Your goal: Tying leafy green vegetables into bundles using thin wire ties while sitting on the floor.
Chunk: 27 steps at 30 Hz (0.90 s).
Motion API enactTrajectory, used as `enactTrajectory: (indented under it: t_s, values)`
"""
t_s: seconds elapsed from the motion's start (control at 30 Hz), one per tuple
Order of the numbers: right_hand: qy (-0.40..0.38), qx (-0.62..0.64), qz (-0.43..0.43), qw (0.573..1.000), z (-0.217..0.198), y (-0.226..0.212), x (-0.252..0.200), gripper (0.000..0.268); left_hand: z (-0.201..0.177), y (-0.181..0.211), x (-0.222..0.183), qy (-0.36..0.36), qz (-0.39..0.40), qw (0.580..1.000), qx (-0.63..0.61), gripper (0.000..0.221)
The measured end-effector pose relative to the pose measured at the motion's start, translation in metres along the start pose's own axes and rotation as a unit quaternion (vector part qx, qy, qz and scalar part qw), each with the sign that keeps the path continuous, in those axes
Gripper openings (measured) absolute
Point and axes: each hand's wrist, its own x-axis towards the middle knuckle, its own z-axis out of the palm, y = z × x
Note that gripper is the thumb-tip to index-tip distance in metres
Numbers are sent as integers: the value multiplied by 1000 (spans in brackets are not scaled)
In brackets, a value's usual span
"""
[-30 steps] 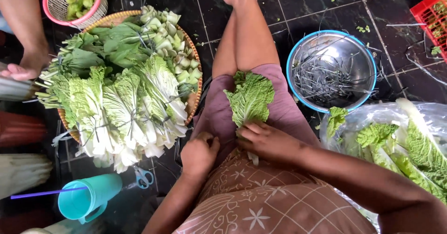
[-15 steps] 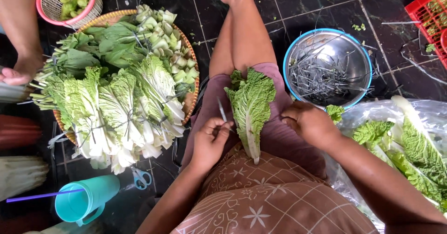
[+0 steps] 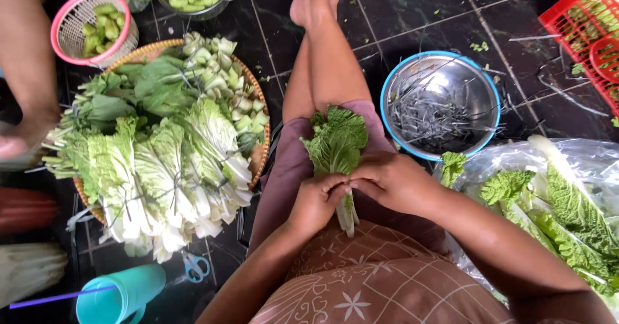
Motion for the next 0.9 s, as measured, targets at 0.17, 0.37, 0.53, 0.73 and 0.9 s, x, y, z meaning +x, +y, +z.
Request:
enactTrajectory:
  t_s: [0.17, 0.37, 0.53, 0.73, 0.9]
  values:
    - [23, 69, -3, 997, 14, 15, 14, 10, 3, -17, -5, 2, -28, 999, -33, 12]
    - [8, 98, 57, 993, 30, 33, 0, 16, 0, -17, -4, 13, -121, 984, -127, 22]
    - [27, 22, 14, 999, 45, 15, -14, 5, 4, -33, 0, 11, -164, 976, -141, 18]
    - [42, -74, -49, 995, 62, 16, -20, 6, 0, -18, -3, 42, -204, 968, -137, 18]
    - [135, 43, 62, 988, 100, 49, -22, 17, 0, 0, -13, 38, -139, 987, -68, 15]
